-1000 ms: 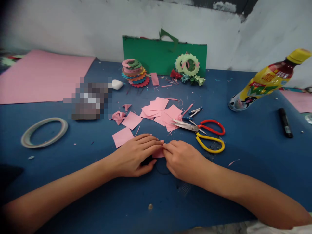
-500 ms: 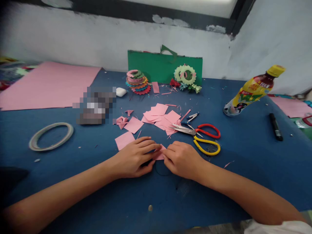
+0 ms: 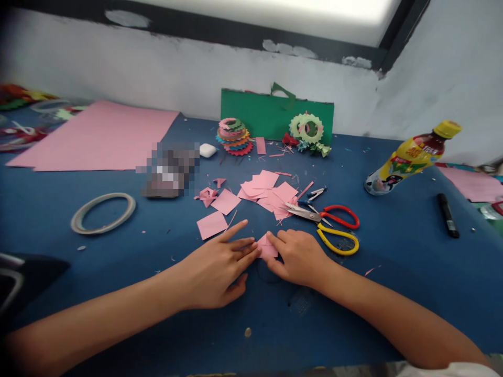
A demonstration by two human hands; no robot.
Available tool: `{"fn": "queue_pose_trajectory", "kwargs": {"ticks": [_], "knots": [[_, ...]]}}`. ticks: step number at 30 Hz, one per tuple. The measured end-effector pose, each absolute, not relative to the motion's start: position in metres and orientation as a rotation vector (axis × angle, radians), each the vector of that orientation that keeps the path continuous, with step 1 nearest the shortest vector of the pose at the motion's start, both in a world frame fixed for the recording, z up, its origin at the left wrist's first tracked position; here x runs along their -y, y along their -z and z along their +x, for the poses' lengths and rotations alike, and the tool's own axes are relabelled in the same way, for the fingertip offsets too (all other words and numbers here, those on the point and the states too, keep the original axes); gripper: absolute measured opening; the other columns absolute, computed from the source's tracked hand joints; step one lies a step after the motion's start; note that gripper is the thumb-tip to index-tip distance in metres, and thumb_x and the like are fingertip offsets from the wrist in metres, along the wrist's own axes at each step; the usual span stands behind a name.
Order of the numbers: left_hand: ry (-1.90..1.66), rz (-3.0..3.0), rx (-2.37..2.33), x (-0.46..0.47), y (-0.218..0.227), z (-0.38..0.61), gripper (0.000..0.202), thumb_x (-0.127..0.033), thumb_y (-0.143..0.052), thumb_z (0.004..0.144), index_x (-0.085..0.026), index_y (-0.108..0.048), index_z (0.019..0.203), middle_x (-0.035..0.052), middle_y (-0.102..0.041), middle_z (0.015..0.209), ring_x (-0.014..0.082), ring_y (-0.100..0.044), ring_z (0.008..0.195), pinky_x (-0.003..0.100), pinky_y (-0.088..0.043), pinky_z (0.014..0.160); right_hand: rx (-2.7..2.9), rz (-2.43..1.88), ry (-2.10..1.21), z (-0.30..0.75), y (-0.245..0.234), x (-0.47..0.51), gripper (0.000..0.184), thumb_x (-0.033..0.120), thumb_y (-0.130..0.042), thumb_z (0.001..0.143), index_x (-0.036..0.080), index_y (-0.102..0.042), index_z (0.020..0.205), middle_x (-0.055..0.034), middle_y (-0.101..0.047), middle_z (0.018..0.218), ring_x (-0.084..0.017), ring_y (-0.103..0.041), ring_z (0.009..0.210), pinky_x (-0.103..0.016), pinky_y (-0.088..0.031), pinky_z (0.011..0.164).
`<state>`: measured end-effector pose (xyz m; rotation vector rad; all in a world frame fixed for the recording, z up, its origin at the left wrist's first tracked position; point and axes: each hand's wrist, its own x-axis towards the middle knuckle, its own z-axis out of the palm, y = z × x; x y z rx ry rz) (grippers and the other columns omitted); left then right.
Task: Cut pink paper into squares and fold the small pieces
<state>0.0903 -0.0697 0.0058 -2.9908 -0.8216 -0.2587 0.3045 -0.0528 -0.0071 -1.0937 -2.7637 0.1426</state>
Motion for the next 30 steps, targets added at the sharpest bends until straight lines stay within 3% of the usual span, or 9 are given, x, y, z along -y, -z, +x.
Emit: {"fn": "queue_pose_trajectory", "kwargs": {"ticks": [2, 4, 8, 11, 24, 30], "knots": [[0.317, -2.991, 0.831, 0.066, -0.004, 0.090, 0.036, -0.029, -0.049, 0.080, -0.007, -0.065, 0.103, 0.0125, -0.071, 0.091, 0.0229, -0.064, 0.090, 0.047, -0.015, 0.113, 2.775, -1.111, -0.207, 0.306, 0.006, 0.053, 0.055, 0.051, -0.051, 0.086, 0.011, -0.052, 0.123, -0.0088, -0.061, 0.091, -0.022, -0.057, 0.083, -0.033, -0.044, 0.071], [0.407, -2.980, 0.879, 0.060, -0.001, 0.089, 0.029, -0.031, -0.049, 0.084, -0.011, -0.066, 0.096, 0.0079, -0.071, 0.077, 0.0194, -0.065, 0.077, 0.045, -0.026, 0.109, 2.752, -1.139, -0.286, 0.307, 0.005, 0.053, 0.058, 0.052, -0.058, 0.082, 0.012, -0.050, 0.123, -0.0094, -0.060, 0.098, -0.023, -0.057, 0.088, -0.033, -0.045, 0.073], [0.570, -3.015, 0.918, 0.046, 0.007, 0.087, 0.022, -0.030, -0.049, 0.089, -0.016, -0.065, 0.095, 0.0034, -0.067, 0.076, 0.0158, -0.062, 0.075, 0.038, -0.042, 0.095, 2.639, -1.153, -0.495, 0.306, 0.005, 0.051, 0.027, 0.033, -0.058, 0.085, 0.016, -0.053, 0.105, -0.0051, -0.058, 0.097, -0.018, -0.057, 0.086, -0.028, -0.044, 0.072], [0.594, -3.085, 0.897, 0.042, 0.011, 0.086, 0.026, -0.040, -0.053, 0.086, -0.018, -0.066, 0.081, 0.0024, -0.065, 0.074, 0.0166, -0.061, 0.077, 0.039, -0.041, 0.096, 2.648, -1.122, -0.561, 0.305, 0.004, 0.049, 0.008, 0.025, -0.050, 0.090, 0.018, -0.054, 0.090, -0.0018, -0.056, 0.085, -0.014, -0.055, 0.077, -0.025, -0.041, 0.067], [0.671, -3.115, 0.970, 0.041, 0.014, 0.087, 0.023, -0.026, -0.046, 0.091, -0.017, -0.065, 0.082, 0.0020, -0.062, 0.074, 0.0142, -0.058, 0.073, 0.037, -0.041, 0.094, 2.580, -1.010, -0.619, 0.307, 0.009, 0.040, 0.011, 0.025, -0.049, 0.090, 0.017, -0.055, 0.086, -0.0008, -0.055, 0.081, -0.011, -0.052, 0.071, -0.022, -0.038, 0.064], [0.682, -3.193, 1.068, 0.039, 0.014, 0.089, 0.020, -0.025, -0.044, 0.091, -0.015, -0.061, 0.089, 0.0047, -0.062, 0.078, 0.0167, -0.056, 0.077, 0.036, -0.044, 0.084, 2.535, -1.104, -0.607, 0.303, 0.010, 0.041, 0.007, 0.020, -0.052, 0.087, 0.017, -0.056, 0.082, -0.0004, -0.055, 0.077, -0.011, -0.050, 0.067, -0.022, -0.036, 0.062]]}}
